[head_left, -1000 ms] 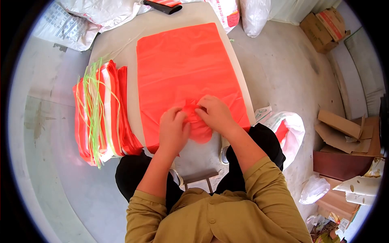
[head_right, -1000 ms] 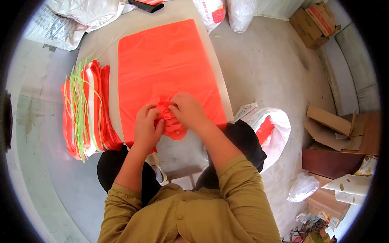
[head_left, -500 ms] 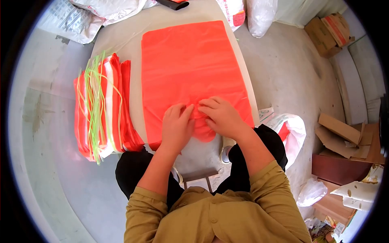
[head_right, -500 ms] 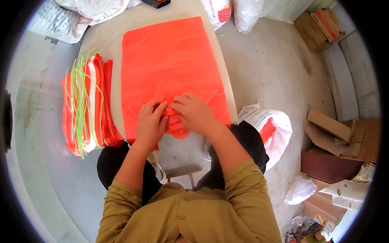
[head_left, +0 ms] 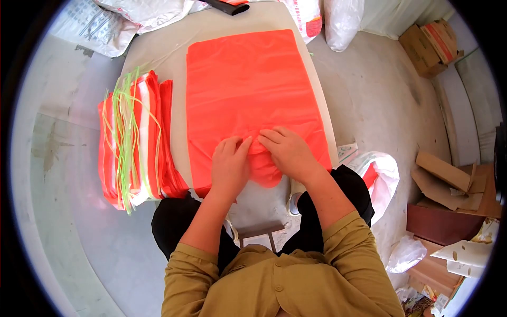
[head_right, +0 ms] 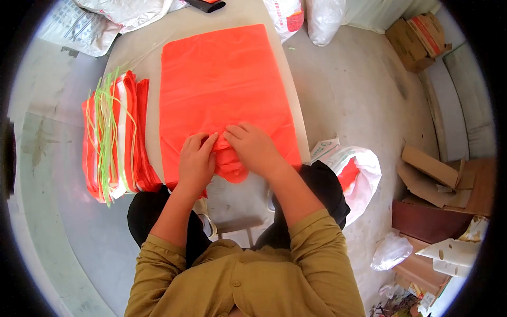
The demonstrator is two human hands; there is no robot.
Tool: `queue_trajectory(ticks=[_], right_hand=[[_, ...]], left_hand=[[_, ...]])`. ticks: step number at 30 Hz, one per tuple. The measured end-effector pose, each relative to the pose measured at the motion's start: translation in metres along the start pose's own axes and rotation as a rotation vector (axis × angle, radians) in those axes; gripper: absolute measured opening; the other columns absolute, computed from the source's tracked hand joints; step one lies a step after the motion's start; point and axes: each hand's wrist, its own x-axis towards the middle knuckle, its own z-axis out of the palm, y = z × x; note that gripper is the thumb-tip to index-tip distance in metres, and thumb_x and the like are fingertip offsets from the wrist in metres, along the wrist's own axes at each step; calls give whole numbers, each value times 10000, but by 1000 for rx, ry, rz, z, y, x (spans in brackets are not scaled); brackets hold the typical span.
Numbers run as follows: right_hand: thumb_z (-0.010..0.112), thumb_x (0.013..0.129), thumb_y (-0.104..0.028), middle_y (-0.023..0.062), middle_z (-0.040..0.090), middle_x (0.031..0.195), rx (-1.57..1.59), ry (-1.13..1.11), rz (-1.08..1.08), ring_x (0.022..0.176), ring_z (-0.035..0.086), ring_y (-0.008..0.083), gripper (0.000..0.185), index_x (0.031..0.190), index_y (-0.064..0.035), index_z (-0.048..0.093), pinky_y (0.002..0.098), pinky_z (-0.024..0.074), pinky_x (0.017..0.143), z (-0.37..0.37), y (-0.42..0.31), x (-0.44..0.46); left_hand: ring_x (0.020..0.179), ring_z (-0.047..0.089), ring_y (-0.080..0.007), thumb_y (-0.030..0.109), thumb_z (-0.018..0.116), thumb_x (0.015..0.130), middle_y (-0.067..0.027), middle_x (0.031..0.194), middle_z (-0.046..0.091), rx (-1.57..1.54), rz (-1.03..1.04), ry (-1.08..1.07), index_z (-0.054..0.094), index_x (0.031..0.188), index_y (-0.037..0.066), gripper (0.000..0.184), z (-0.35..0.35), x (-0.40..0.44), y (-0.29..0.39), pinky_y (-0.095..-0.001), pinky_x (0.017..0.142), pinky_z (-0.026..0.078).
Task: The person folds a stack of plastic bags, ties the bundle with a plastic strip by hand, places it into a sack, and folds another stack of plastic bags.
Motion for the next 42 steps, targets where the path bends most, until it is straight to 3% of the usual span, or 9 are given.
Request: queue_trajectory(ticks=[9,15,21,24,28,31,32,35,42], right_hand=[[619,827,-31,88,715,1201,-15,55,121,1057,649,296,345,1161,-53,703,387,555,905,0,-1,1],[630,813,-27,93,715,1191,-11,59,100,1051,658,290,350,1156,-47,698,385,559,891,-10,-1,1],[629,850,-35,95,729,1161,-35,26,128,1037,666,307,298,1137,-48,708,392,562,880,-17,-5,-3],[624,856,-36,98,729,1164,-26,0,149,1041,666,308,293,1137,-48,709,391,561,883,-15,-4,-4],[618,862,-35,100,727,1169,-25,-10,162,1038,666,309,292,1138,-47,710,393,560,888,-14,-6,-6],[619,855,-29,99,723,1184,-13,-26,143,1049,661,305,301,1140,-47,713,391,558,897,-13,-5,-7],[621,851,-26,98,721,1191,-9,-37,136,1056,659,304,306,1141,-48,713,389,558,900,-13,-5,-7],[588,823,-26,87,684,1177,-46,-105,68,1040,632,309,317,1128,-41,672,408,538,895,-16,-6,-8],[613,800,-26,88,643,1249,-53,-85,11,1050,622,315,356,1153,-50,643,415,538,888,-16,-8,-15]], left_hand=[[1117,606,-349,-33,626,759,-120,1129,668,179,-91,69,692,1167,63,424,-13,0,-13,-462,981,483],[1235,566,-360,-96,588,722,-141,1234,650,151,-230,67,661,1215,44,517,-38,-14,-44,-449,1037,466],[1259,546,-388,-27,667,774,-185,1356,567,-118,-427,105,619,1283,24,514,-58,-23,-40,-424,1083,444],[1294,537,-340,60,726,818,-176,1395,542,-252,-469,69,578,1359,39,561,-67,-33,-49,-398,1105,420],[1335,491,-231,153,718,905,-120,1425,524,-758,-796,41,503,1451,43,598,-81,-43,-45,-383,1140,376],[1326,494,-211,179,655,980,-111,1418,526,-1159,-954,118,481,1464,47,531,-86,-48,-53,-367,1127,392],[1300,518,-199,212,564,1053,-87,1440,510,-1352,-945,173,475,1463,57,447,-88,-48,-52,-350,1107,409],[1266,549,-205,222,506,1086,-61,1478,480,-1490,-920,107,486,1448,61,397,-93,-53,-59,-353,1094,421],[1375,475,-295,294,482,1087,-78,1520,448,-1537,-779,2,457,1464,64,442,-63,-29,-41,-382,1087,422]])
